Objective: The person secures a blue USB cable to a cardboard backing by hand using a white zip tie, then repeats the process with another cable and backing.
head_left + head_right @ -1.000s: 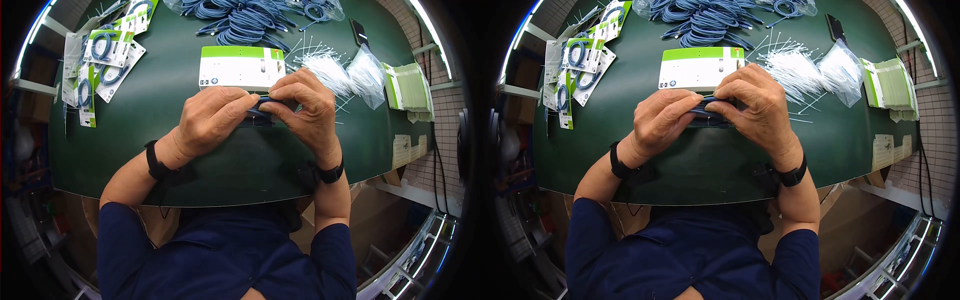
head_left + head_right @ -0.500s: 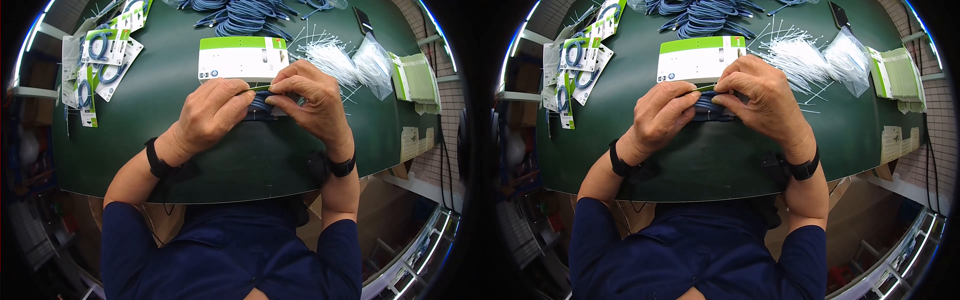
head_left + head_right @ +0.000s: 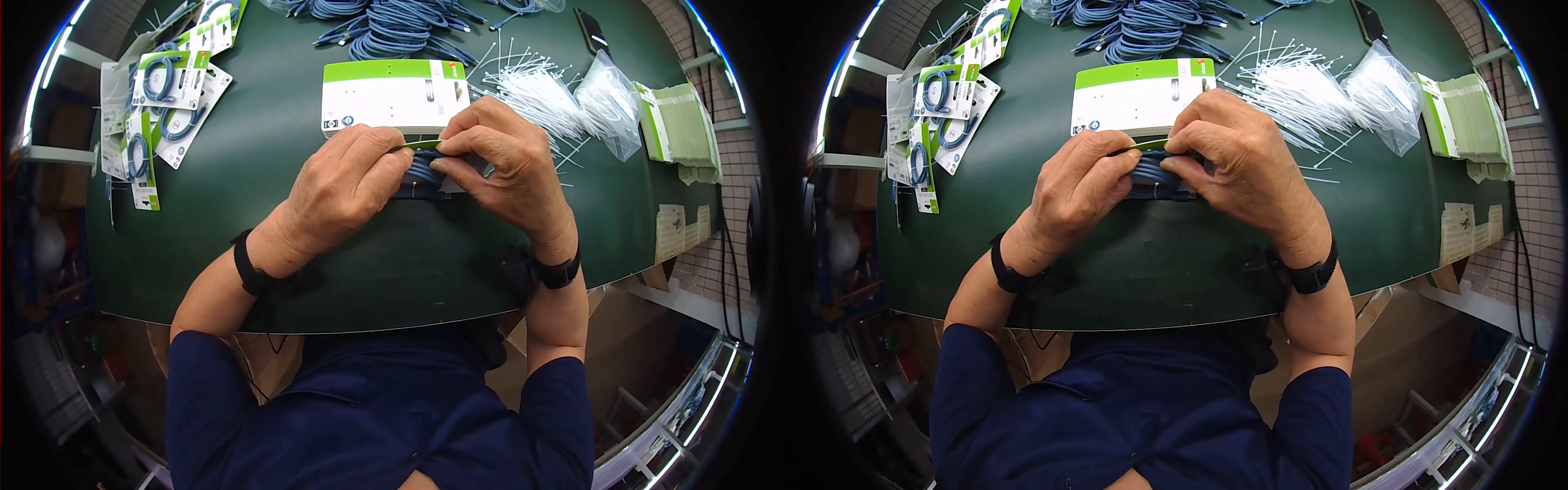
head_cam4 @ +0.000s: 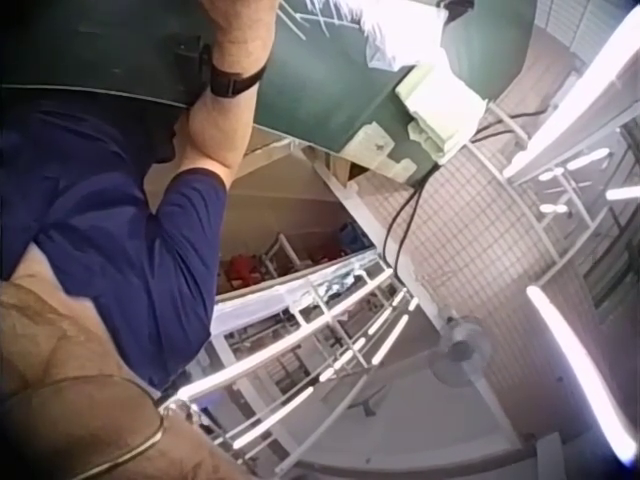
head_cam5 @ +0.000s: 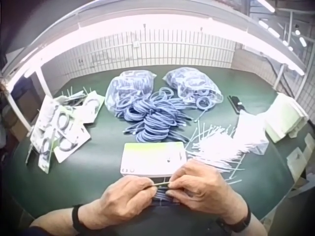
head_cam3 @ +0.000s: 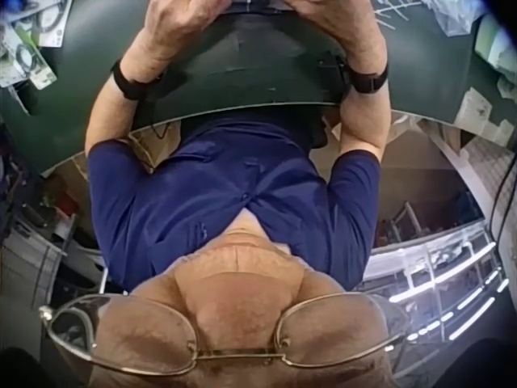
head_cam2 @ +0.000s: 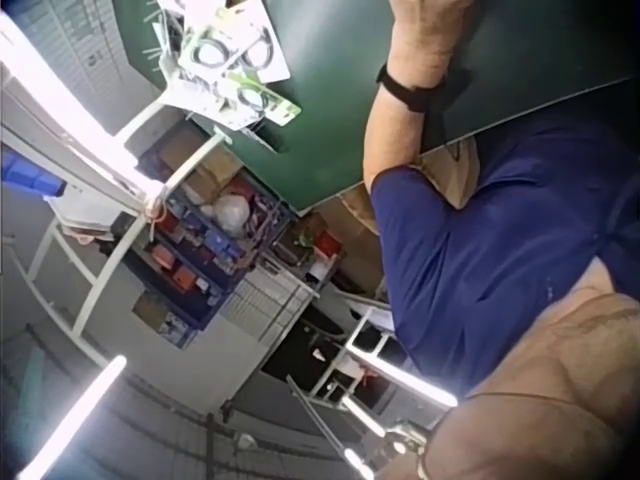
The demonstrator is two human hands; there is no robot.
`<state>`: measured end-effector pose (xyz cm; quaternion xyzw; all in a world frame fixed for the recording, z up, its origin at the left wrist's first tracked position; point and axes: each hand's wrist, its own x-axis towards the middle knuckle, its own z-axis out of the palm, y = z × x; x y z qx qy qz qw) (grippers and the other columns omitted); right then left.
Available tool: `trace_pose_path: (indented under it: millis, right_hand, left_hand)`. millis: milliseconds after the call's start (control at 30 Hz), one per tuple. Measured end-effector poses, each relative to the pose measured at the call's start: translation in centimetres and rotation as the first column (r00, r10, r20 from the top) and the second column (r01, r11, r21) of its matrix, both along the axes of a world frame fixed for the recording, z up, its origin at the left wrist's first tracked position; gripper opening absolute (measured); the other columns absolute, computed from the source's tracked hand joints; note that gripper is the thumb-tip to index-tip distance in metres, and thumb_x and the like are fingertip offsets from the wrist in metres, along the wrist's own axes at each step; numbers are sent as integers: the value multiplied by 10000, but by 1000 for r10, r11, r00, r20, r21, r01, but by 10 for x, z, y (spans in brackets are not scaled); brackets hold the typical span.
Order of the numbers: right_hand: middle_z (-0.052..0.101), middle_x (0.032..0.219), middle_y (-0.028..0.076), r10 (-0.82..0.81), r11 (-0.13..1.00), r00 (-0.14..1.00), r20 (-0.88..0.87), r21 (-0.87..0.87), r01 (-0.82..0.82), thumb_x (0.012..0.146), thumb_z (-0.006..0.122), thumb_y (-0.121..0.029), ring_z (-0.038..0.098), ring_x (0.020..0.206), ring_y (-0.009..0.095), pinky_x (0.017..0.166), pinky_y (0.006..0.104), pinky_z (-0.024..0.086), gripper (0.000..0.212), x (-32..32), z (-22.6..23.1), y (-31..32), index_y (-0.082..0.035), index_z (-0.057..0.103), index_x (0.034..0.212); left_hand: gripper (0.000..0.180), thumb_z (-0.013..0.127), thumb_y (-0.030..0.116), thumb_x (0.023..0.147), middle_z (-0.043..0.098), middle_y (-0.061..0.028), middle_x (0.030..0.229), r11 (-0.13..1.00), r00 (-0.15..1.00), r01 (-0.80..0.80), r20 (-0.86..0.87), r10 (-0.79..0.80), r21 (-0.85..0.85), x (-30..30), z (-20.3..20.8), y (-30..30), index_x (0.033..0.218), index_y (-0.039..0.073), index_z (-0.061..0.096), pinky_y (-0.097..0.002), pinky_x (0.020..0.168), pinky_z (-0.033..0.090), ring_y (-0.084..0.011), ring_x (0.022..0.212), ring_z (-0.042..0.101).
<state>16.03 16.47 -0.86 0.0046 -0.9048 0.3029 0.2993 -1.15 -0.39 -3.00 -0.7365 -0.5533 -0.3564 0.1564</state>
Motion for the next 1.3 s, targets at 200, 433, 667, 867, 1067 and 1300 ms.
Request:
trace_pose_path:
  millis: [200,433,667,867,1067,1300]
  right_hand:
    - [691,914,60,-7,1000,1000,13,-3,7,732,872,15,676,827,202,697,312,549,199,0,0,-2,-35,744,877]
    - [689,909,58,-6,1000,1000,24,-12,6,734,872,9,675,826,203,699,310,548,197,-1,2,-1,-37,746,880]
    - [700,917,58,46,998,999,15,-41,-46,736,876,6,659,796,190,680,308,534,218,2,0,5,-38,750,908]
    - [721,881,61,-202,947,979,34,-249,204,778,848,-7,664,746,158,675,305,537,158,19,9,39,-23,766,911]
    - [737,835,88,-474,853,817,329,-60,519,800,828,-87,684,697,177,675,323,553,124,42,-18,83,5,776,864]
    - [730,861,133,-413,892,753,513,59,449,798,813,-118,694,736,256,707,370,557,141,34,-29,80,2,775,861]
  left_hand:
    - [207,719,-11,765,627,-117,989,999,1000,-13,-19,12,-46,0,3,-1,950,-12,628,-379,731,570,-265,814,660]
    - [210,709,-6,765,633,-116,992,999,999,-7,-34,5,-52,-2,3,0,959,-13,631,-376,728,576,-271,824,672]
    - [227,718,-2,765,651,-126,1009,997,999,34,8,-33,-72,-1,2,-2,979,-10,642,-376,725,591,-291,866,699]
    - [264,750,-22,768,675,-150,1034,996,998,56,18,-54,-76,-5,-1,-6,1015,-16,658,-392,741,607,-310,891,711]
    - [233,727,-18,785,666,-142,1027,995,996,90,12,-89,-37,-2,1,0,1006,-15,655,-386,727,600,-294,875,704]
    - [230,720,-13,777,656,-126,1024,994,996,94,-2,-95,-63,4,5,-3,997,-19,656,-365,724,583,-274,845,685]
